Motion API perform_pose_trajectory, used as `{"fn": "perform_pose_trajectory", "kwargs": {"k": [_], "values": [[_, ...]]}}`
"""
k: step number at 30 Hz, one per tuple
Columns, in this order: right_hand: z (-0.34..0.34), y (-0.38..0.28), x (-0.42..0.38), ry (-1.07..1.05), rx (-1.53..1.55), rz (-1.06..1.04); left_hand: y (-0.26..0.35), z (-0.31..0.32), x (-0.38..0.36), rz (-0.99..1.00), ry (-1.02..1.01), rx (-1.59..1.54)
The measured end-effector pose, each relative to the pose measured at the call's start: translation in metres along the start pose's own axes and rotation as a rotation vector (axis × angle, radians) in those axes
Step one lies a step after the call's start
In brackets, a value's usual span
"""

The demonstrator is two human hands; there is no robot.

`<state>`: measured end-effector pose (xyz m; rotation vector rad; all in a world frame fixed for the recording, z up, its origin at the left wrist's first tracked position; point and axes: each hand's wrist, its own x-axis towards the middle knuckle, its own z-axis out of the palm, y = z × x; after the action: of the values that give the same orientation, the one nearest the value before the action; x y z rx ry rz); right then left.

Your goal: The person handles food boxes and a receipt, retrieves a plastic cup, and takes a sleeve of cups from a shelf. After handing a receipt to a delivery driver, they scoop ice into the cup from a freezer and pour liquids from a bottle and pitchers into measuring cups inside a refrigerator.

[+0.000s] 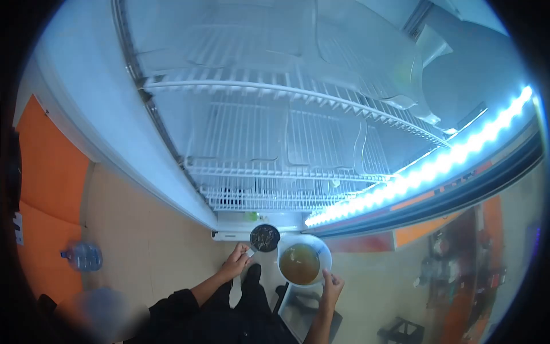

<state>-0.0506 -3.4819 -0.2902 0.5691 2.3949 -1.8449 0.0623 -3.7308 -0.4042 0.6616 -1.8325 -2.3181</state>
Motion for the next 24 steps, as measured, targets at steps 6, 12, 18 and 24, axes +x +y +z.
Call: {"fn": "perform_pose_trajectory", "kwargs": {"k": [6, 12, 18, 24], "values": [[0.033, 0.112, 0.053, 0.009, 0.308, 0.075, -0.054, -0.005, 0.037, -0.109, -0.023, -0.108], [0.115, 0.204, 0.121, 0.126, 0.361, 0.117, -0.090, -0.006, 0.049, -0.178, 0.000, -0.123], [0.188, 0.267, 0.190, 0.041, 0.467, 0.036, -0.114, -0.008, 0.059, -0.248, 0.021, -0.274], [0.235, 0.296, 0.242, 0.024, 0.523, -0.016, -0.132, -0.008, 0.079, -0.233, 0.042, -0.245]]}}
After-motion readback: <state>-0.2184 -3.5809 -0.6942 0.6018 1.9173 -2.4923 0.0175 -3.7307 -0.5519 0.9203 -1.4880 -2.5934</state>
